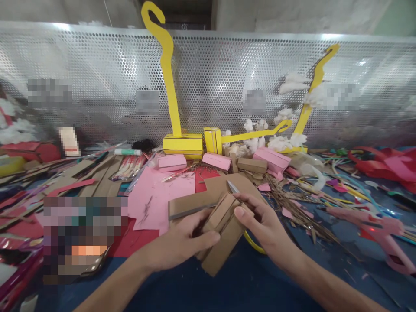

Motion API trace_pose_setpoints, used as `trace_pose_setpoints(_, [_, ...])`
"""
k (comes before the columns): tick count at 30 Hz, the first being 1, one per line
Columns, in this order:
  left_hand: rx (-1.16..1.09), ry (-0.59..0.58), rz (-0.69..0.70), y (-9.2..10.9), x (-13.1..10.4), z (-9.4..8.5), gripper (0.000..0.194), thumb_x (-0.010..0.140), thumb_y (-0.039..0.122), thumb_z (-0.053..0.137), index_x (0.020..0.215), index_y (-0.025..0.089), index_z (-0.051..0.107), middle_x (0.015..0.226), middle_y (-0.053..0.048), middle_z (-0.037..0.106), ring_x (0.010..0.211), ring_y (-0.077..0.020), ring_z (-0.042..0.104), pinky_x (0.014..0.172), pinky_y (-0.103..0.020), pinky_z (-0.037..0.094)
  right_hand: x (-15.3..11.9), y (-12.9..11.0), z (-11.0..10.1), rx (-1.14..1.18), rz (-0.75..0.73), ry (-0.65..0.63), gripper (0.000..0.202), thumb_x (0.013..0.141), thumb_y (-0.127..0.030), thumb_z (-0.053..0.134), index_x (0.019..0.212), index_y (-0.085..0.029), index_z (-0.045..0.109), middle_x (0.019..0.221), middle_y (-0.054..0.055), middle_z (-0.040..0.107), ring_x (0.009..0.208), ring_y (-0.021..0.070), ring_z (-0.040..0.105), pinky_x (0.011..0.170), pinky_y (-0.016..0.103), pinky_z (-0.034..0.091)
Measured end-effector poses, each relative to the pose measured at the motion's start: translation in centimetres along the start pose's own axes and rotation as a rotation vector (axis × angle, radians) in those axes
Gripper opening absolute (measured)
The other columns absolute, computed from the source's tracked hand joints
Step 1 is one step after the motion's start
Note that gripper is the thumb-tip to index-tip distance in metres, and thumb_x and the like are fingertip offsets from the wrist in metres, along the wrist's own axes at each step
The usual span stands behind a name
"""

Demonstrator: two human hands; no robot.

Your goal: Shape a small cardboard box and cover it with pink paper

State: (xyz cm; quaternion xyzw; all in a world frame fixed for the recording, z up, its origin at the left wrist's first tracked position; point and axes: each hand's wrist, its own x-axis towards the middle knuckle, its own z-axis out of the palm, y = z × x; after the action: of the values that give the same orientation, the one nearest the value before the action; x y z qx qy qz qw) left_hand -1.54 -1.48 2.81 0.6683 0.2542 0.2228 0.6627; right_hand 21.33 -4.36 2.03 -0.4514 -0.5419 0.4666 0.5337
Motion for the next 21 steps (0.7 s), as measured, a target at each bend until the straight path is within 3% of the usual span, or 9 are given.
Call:
trace_pose_setpoints(2, [-0.079, -0.116, -0.013, -0.1, -0.1, -0.5, 0.082, 0.085, 0.039, 0.077, 0.157, 0.025, 0.039, 0.157, -0.012, 0.048, 0.14, -0.0336, 0.047, 0.116, -0.048, 0.038, 0.1, 0.3, 0.0, 0.069, 0.039, -0.003, 0.048, 0.082, -0.057, 0.077, 0.114, -0.022, 0.071, 0.111, 0.008, 0.076, 0.096, 0.0248, 0.071, 0.082, 0.032, 0.058])
trace_pose_setpoints(4, [-0.128, -0.153, -0.03, -0.1, -0.2, -0.7, 0.092, 0.078, 0.037, 0.085, 0.156, 0.024, 0.039, 0.157, -0.012, 0.048, 0.143, -0.0347, 0.043, 0.118, -0.049, 0.036, 0.2, 0.5, -0.1, 0.135, 0.058, 0.003, 0.045, 0.085, -0.055, 0.076, 0.115, -0.022, 0.07, 0.113, 0.008, 0.076, 0.098, 0.0243, 0.071, 0.084, 0.032, 0.057])
trace_pose_setpoints(6, [-0.162, -0.087, -0.076, 0.0, -0.2, -0.6, 0.086, 0.081, 0.04, 0.082, 0.155, 0.025, 0.041, 0.156, -0.012, 0.048, 0.141, -0.0337, 0.046, 0.115, -0.048, 0.04, 0.3, 0.5, -0.3, 0.165, 0.043, 0.024, 0.042, 0.087, -0.054, 0.074, 0.116, -0.023, 0.07, 0.116, 0.008, 0.075, 0.103, 0.0243, 0.07, 0.087, 0.032, 0.056])
trace_pose_setpoints(9, [-0.22, 0.03, -0.149, 0.0, 0.0, 0.0, 0.068, 0.094, 0.051, 0.065, 0.154, 0.028, 0.042, 0.153, -0.015, 0.05, 0.131, -0.0318, 0.057, 0.097, -0.044, 0.055, 0.4, 0.4, -0.8, 0.146, 0.01, 0.053, 0.045, 0.087, -0.053, 0.076, 0.119, -0.023, 0.07, 0.122, 0.008, 0.073, 0.112, 0.0261, 0.067, 0.094, 0.034, 0.055])
trace_pose_setpoints(11, [-0.242, 0.03, -0.15, 0.0, 0.1, 0.2, 0.065, 0.096, 0.051, 0.063, 0.153, 0.028, 0.043, 0.15, -0.016, 0.053, 0.123, -0.0303, 0.062, 0.087, -0.04, 0.06, 0.5, 0.5, -1.0, 0.125, -0.003, 0.058, 0.047, 0.086, -0.054, 0.076, 0.122, -0.023, 0.069, 0.124, 0.009, 0.072, 0.115, 0.0273, 0.066, 0.096, 0.036, 0.055])
trace_pose_setpoints(16, [-0.302, 0.021, -0.118, 0.0, 0.1, 0.3, 0.071, 0.089, 0.041, 0.076, 0.152, 0.028, 0.046, 0.147, -0.015, 0.054, 0.119, -0.0286, 0.063, 0.087, -0.04, 0.061, 0.6, 0.8, -1.1, 0.14, -0.067, 0.06, 0.043, 0.089, -0.053, 0.072, 0.124, -0.028, 0.068, 0.126, 0.007, 0.071, 0.12, 0.0268, 0.064, 0.102, 0.039, 0.053])
trace_pose_setpoints(21, [-0.18, 0.253, 0.002, -0.2, 0.7, 0.3, 0.06, 0.089, 0.05, 0.072, 0.141, 0.026, 0.057, 0.15, -0.015, 0.053, 0.123, -0.034, 0.06, 0.085, -0.043, 0.061, 0.5, 0.8, -1.0, 0.172, -0.101, -0.001, 0.037, 0.091, -0.048, 0.072, 0.124, -0.033, 0.065, 0.136, 0.004, 0.065, 0.132, 0.0249, 0.056, 0.111, 0.038, 0.046])
